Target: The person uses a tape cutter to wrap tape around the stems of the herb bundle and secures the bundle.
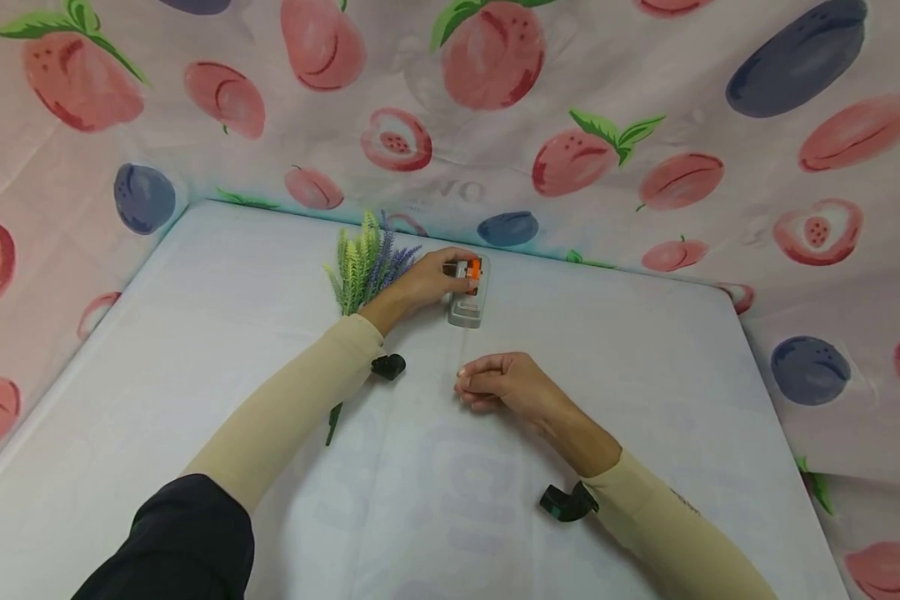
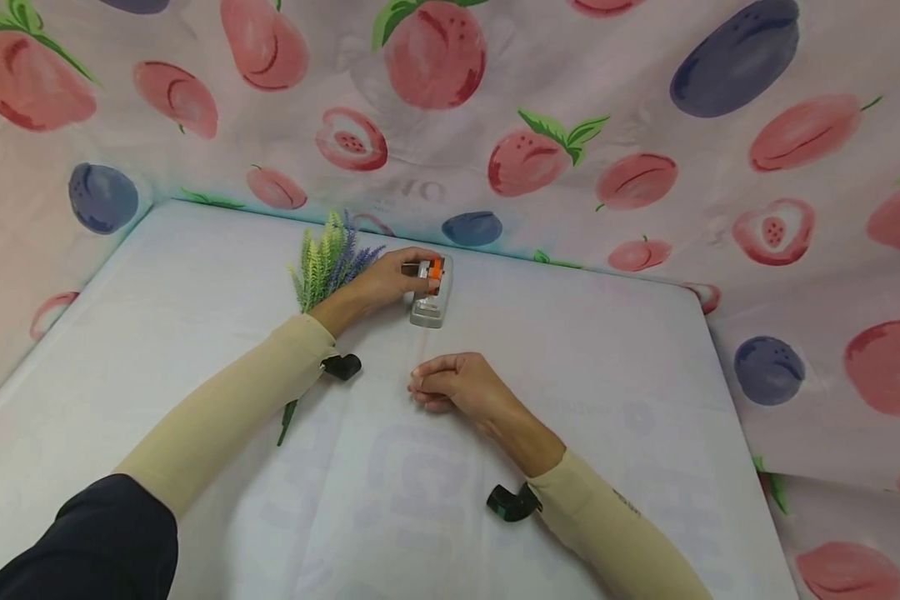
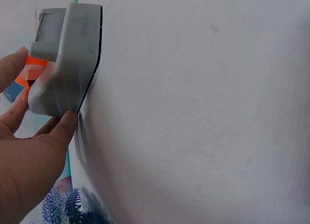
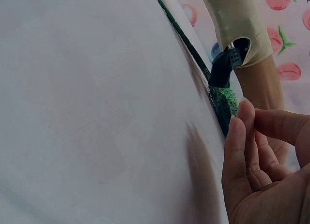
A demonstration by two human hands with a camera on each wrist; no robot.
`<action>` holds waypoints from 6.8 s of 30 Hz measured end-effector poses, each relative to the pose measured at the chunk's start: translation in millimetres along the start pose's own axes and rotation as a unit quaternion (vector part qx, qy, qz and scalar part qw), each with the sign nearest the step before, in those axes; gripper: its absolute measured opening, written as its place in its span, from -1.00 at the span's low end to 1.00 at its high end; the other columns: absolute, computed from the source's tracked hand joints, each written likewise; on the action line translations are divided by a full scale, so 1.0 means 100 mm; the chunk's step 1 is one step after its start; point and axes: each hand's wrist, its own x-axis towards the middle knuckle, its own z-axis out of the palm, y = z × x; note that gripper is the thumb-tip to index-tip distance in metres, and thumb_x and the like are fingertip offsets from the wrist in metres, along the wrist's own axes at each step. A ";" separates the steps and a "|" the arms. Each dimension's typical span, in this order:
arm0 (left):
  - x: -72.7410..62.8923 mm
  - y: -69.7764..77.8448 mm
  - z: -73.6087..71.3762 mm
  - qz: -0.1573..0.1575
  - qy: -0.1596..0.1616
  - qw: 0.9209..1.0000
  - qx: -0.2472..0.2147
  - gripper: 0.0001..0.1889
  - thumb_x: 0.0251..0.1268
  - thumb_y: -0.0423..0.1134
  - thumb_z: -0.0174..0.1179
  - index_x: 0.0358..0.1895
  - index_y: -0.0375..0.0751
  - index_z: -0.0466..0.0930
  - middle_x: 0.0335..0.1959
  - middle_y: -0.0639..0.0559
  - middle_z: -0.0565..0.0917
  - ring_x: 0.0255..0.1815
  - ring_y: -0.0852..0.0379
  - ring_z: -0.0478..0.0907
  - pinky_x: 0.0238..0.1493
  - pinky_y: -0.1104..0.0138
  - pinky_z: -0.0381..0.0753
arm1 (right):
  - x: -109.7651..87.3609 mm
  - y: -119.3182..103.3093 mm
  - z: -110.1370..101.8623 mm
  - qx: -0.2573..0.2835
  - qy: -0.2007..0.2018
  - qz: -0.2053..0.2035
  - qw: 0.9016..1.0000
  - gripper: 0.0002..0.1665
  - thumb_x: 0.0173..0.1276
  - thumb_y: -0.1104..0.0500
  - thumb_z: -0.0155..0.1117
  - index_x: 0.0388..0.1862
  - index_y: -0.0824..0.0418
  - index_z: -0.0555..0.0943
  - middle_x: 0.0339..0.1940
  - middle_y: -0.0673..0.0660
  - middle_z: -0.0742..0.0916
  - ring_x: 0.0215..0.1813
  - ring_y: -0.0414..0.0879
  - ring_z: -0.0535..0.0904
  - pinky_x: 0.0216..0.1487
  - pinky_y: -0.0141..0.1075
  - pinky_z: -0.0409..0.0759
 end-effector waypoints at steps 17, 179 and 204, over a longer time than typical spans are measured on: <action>0.01 0.00 0.01 -0.004 0.001 1.000 0.001 -0.50 0.39 -0.24 0.33 0.37 0.00 0.51 0.38 -0.02 0.46 0.41 -0.01 0.38 0.33 0.11 0.44 | -0.07 0.03 0.00 -0.005 -0.011 -0.003 1.000 -0.71 0.36 0.32 0.38 0.01 0.46 0.66 -0.22 0.18 0.83 -0.27 -0.13 0.77 -0.22 -0.33 0.72; -1.78 -0.40 -0.64 -0.114 -0.069 0.963 -0.236 0.01 0.41 -0.51 0.18 0.66 -0.18 -0.41 0.51 -0.39 0.22 0.16 0.00 0.66 0.17 0.09 0.63 | -0.03 0.06 -0.04 -0.084 -0.060 -0.005 0.995 -0.75 0.42 0.22 0.37 -0.08 0.41 0.72 -0.31 0.20 0.82 -0.34 -0.15 0.74 -0.20 -0.28 0.73; -1.85 -0.42 -0.55 -0.111 -0.122 0.967 -0.195 -0.10 0.44 -0.49 0.16 0.65 -0.32 -0.25 0.32 -0.46 0.40 0.14 -0.07 0.64 0.14 0.05 0.65 | -0.03 0.07 -0.05 -0.076 -0.056 0.005 0.995 -0.75 0.42 0.24 0.37 -0.06 0.41 0.72 -0.32 0.19 0.82 -0.35 -0.16 0.74 -0.21 -0.28 0.73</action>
